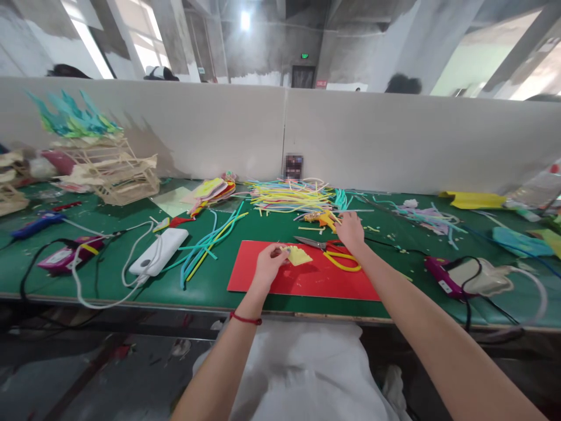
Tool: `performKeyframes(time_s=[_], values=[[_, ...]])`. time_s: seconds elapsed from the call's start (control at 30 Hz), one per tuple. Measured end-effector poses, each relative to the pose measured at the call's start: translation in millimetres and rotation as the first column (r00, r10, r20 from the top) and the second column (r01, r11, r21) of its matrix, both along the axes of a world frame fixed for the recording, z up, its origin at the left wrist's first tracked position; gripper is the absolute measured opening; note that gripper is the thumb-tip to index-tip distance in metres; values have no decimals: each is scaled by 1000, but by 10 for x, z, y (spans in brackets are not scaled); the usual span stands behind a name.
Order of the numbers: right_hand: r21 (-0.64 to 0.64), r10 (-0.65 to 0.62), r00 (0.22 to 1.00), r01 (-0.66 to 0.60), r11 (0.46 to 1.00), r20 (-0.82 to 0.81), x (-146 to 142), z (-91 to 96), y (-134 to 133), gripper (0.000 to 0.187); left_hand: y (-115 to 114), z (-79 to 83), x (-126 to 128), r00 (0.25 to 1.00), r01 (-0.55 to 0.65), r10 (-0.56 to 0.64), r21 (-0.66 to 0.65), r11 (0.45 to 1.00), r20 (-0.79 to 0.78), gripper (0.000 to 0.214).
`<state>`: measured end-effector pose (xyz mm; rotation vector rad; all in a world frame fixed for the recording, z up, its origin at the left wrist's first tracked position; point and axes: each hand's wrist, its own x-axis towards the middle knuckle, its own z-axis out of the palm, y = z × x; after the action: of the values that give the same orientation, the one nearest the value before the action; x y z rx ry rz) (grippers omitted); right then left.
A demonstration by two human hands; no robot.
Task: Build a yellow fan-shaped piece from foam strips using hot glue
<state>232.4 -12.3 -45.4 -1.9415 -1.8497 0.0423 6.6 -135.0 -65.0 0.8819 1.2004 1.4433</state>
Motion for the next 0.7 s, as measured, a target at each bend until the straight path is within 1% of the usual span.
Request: performKeyframes(time_s=[0.07, 0.1, 0.17, 0.23, 0.3, 0.37, 0.47, 0.5, 0.53, 0.63, 0.7], values=[[-74, -37, 995, 44, 996, 88, 38, -5, 56, 34, 2, -42, -16, 1000, 4, -4, -2, 1000, -11, 30], [-135, -17, 994, 32, 990, 110, 67, -10, 78, 30, 1, -62, -21, 1000, 6, -6, -1, 1000, -20, 30], [-235, 65, 993, -40, 971, 99, 140, -20, 108, 25, -3, -96, -24, 999, 0, 1, 10, 1000, -51, 29], [-245, 126, 989, -102, 964, 82, 229, -20, 112, 24, -11, -117, -20, 996, -22, 25, 31, 999, -90, 26], [-222, 141, 987, -121, 968, 78, 332, 0, 86, 26, -21, -123, -13, 993, -34, 40, 52, 998, -111, 24], [-196, 85, 990, -61, 979, 114, 437, 39, 35, 31, -30, -114, -8, 993, -34, 41, 61, 998, -113, 22], [-174, -63, 974, 102, 979, 217, 533, 97, -55, 36, -35, -98, -5, 993, -32, 39, 59, 998, -114, 22], [-166, -89, 966, 132, 977, 243, 530, 108, -77, 36, -35, -97, -4, 992, -33, 39, 60, 998, -116, 22], [-157, -89, 962, 133, 979, 256, 505, 112, -88, 36, -35, -101, -4, 992, -31, 38, 64, 997, -119, 23], [-156, 15, 969, 24, 987, 245, 316, 85, -43, 35, -33, -136, -6, 989, -17, 30, 96, 995, -143, 22], [-209, 88, 971, -40, 977, 224, 148, 41, 41, 31, -33, -169, -9, 983, -1, 24, 124, 992, -183, 20]])
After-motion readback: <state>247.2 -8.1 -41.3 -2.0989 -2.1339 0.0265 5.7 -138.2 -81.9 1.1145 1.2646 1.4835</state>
